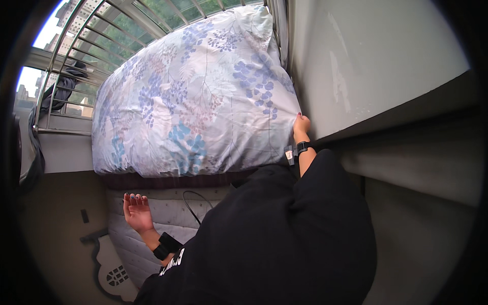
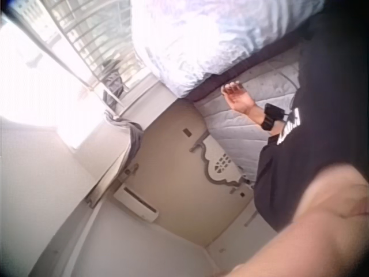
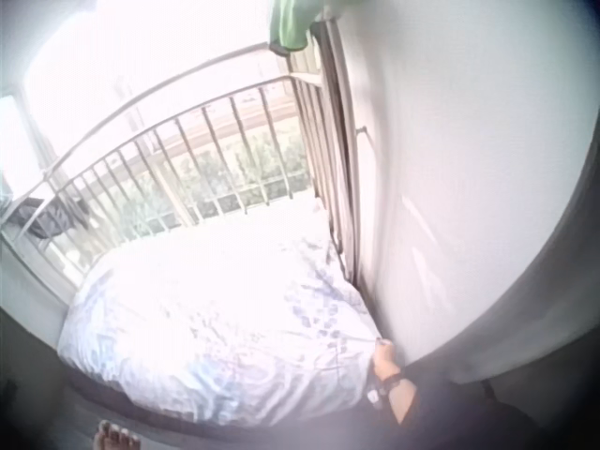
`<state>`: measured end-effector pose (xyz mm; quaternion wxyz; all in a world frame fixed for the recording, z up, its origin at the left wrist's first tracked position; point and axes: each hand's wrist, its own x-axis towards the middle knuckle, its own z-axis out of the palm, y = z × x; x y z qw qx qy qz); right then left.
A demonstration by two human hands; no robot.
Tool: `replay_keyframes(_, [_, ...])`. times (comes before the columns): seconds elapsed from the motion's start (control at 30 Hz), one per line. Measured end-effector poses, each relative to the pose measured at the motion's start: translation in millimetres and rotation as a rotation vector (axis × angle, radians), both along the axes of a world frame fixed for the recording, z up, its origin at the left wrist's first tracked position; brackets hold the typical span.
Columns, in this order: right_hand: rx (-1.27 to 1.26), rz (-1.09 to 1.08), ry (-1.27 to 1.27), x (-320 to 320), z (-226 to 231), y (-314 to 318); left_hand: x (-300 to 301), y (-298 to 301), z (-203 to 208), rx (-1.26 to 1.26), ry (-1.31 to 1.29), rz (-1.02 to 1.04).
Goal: The person wipes a window ledge with a cloth and then pulls a mattress cover over the ledge area.
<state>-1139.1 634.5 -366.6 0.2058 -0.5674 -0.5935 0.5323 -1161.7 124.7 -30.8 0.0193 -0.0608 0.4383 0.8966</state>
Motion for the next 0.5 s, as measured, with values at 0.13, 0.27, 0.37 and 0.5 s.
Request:
replay_keyframes(0.13, [0.089,0.021,-0.379,-12.7,-25.3,-1.2,0.8,-1.3,-1.8,0.019,0.007,0.012])
replay_keyframes(0.27, [-0.165,0.087,-0.156,-5.4,-31.0,-1.6,7.3,-7.7,-4.7,0.015,-0.026,0.063])
replay_keyframes(0.37, [-0.171,0.341,-0.020,14.8,-36.2,-7.5,9.9,-17.8,-12.4,0.021,-0.034,0.086])
replay_keyframes(0.5, [-0.067,0.356,-0.265,10.8,-27.2,-14.1,12.1,-21.1,-14.3,0.043,-0.050,0.141])
